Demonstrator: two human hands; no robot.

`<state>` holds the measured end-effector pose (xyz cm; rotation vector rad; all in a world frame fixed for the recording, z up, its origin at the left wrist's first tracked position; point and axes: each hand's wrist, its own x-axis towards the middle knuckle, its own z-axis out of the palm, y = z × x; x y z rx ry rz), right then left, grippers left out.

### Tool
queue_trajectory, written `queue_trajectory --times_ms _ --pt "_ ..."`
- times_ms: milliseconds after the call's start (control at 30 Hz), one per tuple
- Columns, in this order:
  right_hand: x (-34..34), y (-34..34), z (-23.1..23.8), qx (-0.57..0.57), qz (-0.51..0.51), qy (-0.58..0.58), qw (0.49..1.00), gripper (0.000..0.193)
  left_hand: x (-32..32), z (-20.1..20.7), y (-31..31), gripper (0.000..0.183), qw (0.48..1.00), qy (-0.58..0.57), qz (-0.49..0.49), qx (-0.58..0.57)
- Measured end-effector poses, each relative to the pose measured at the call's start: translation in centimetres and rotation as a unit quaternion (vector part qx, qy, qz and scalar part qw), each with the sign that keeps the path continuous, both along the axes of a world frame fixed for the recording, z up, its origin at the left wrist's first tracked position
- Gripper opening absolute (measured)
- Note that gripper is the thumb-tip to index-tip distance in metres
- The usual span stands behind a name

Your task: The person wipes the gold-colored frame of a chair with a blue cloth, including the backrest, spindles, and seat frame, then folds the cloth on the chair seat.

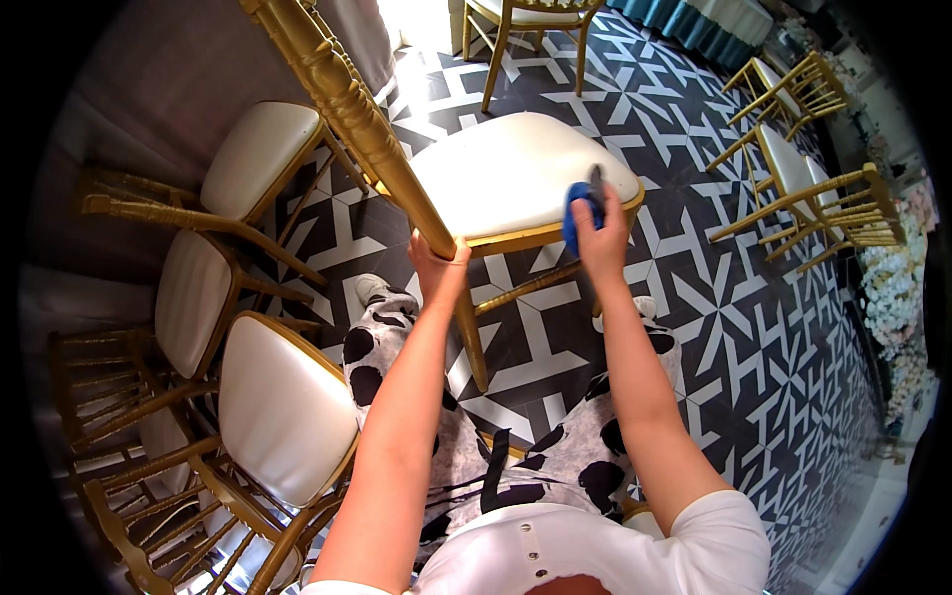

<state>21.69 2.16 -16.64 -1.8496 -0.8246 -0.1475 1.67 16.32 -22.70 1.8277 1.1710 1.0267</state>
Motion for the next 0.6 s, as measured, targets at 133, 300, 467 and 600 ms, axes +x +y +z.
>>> queue_trajectory --times_ms 133,300,467,600 --pt "-3.0 0.7 1.9 -0.029 0.156 -0.116 0.981 0.052 0.1 0.9 0.3 0.047 0.999 -0.021 0.001 -0.04" --pt "-1.4 0.9 5.3 0.022 0.086 0.08 0.993 0.042 0.1 0.4 1.0 0.055 1.0 0.005 0.014 -0.012" --pt "0.2 1.6 7.8 0.163 0.022 0.163 0.973 0.05 0.3 0.3 0.7 0.054 1.0 -0.001 0.027 0.004" --pt "2.2 1.6 2.6 -0.111 -0.016 0.052 0.992 0.062 0.5 0.9 0.6 0.05 0.999 -0.018 0.005 -0.032"
